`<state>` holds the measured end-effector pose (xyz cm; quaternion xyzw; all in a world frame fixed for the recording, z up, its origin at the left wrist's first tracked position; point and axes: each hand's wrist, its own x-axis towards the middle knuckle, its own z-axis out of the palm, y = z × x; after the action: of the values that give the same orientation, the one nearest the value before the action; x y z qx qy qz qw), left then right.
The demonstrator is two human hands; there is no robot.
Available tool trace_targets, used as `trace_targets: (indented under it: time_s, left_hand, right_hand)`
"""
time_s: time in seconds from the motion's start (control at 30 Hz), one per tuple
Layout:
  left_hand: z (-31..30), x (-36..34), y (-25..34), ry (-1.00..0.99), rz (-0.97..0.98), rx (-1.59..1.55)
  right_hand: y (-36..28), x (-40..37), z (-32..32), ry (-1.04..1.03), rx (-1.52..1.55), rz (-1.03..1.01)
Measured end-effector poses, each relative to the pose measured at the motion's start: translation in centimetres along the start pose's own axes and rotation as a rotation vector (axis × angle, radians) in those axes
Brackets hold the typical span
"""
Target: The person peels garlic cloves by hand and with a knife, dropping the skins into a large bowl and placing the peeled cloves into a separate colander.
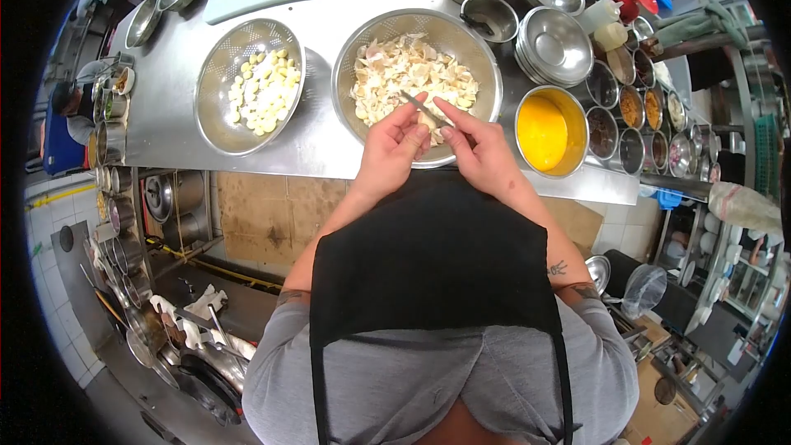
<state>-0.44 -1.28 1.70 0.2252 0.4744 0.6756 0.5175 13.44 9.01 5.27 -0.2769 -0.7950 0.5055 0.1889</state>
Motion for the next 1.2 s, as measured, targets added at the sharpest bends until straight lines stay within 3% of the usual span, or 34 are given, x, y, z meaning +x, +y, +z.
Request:
trace_targets:
  time_s: [0.2,0.3,0.47,0.53,0.6,0.7,0.9,1.0,1.1,1.2]
  left_hand:
    - [-1.5,0.6,-0.2,-0.061,0.010,0.081]
    - [-1.1,0.4,0.0,-0.050,0.002,0.110]
    - [0.1,0.1,0.3,-0.060,-0.048,-0.001]
    - [0.0,0.2,0.4,-0.058,-0.054,-0.005]
    - [-0.8,0.8,0.5,-0.058,-0.051,0.038]
    - [-1.3,0.8,-0.1,-0.016,-0.094,-0.065]
    - [-1.4,1.0,-0.1,0.018,-0.140,-0.206]
    - [-1.1,0.9,0.0,0.041,-0.111,-0.178]
    - [-1.5,1.1,-0.4,0.050,-0.100,-0.137]
    - [-1.9,1.2,-0.7,0.018,-0.082,-0.148]
  right_hand:
    - [-0.8,0.0,-1.0,-0.155,0.025,0.141]
    - [-0.2,0.0,-0.8,-0.139,0.013,0.080]
    - [4.1,0.5,0.8,0.060,0.057,-0.205]
    - [4.2,0.7,0.7,0.030,0.223,-0.061]
    - [3.7,0.4,-0.1,-0.056,0.487,0.281]
    - [2.3,0.3,-0.4,-0.016,0.474,0.364]
    - [2.8,0.4,-0.3,-0.040,0.139,0.240]
    - [2.4,0.3,-0.3,0.046,0.129,0.124]
    - [2.1,0.1,-0.5,0.025,0.099,0.192]
    - [0.3,-0.1,-1.0,-0.066,0.071,0.123]
